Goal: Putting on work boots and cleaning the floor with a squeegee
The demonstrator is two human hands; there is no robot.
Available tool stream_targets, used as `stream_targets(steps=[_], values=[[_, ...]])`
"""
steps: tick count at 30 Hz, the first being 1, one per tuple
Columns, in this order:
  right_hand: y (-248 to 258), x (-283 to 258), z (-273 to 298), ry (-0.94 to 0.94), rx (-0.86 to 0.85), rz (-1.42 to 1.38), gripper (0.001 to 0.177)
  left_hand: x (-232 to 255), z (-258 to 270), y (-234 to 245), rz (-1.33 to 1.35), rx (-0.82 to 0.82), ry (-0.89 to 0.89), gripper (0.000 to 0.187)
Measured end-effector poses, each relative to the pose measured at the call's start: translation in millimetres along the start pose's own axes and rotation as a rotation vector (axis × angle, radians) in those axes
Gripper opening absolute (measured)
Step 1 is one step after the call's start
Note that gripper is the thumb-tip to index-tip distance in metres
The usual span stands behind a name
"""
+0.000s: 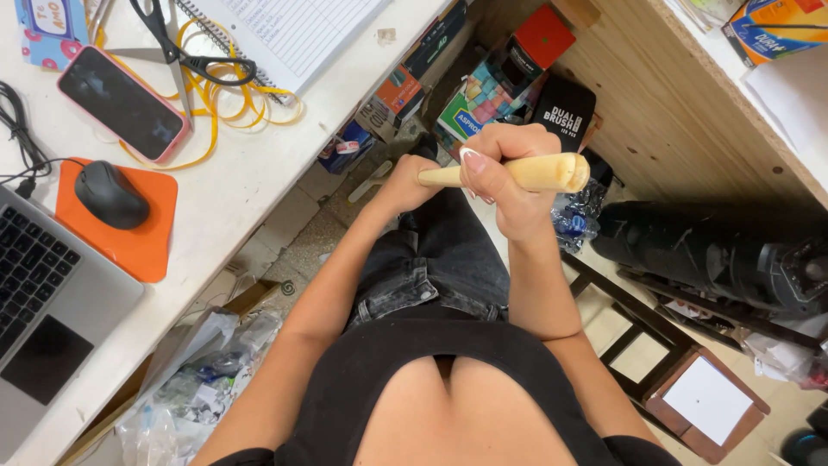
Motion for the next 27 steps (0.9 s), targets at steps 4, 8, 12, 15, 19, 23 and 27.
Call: stream_targets(steps=[4, 8, 12, 15, 19, 23, 27], values=[[-5.6, 4.1, -5.0, 0.008, -0.007, 0.021, 0.049, 17.0, 7.8, 14.3, 0.025, 0.011, 0.015, 0.039], [-7.6, 5.3, -4.1, 0.000, 0.015, 0.032, 0.049, 15.9, 8.1, 14.3, 0.018, 0.009, 0.003, 0.039], [0.5, -4.9, 2.1, 0.013, 0.045, 0.054, 0.049, 5.4, 3.9, -1.5, -0.047, 0.031, -0.030, 0.031], [6.4, -12.2, 8.8, 0.016, 0.051, 0.040, 0.048, 10.2, 4.1, -10.3, -0.029, 0.037, -0.046, 0.029], [2.1, -34.0, 19.8, 0.075, 0.093, 0.094, 0.046, -5.3, -2.0, -33.9, -0.080, 0.013, -0.006, 0.021], [0.3, -59.8, 40.8, 0.130, 0.133, 0.114, 0.046, 7.3, -2.2, -51.0, -0.172, -0.033, -0.036, 0.015], [4.5, -71.4, 55.1, 0.206, 0.118, 0.161, 0.046, 28.1, -7.5, -57.0, -0.238, -0.045, -0.071, 0.014]])
Point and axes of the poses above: each hand's wrist, its own z-axis away from the middle knuckle, its own y-axis out of the back of the hand, x = y × z, the point moved 6 cm from there along -z, towards the middle knuckle, and after that the axes turned 11 degrees about -z, right-handed, at the moved point
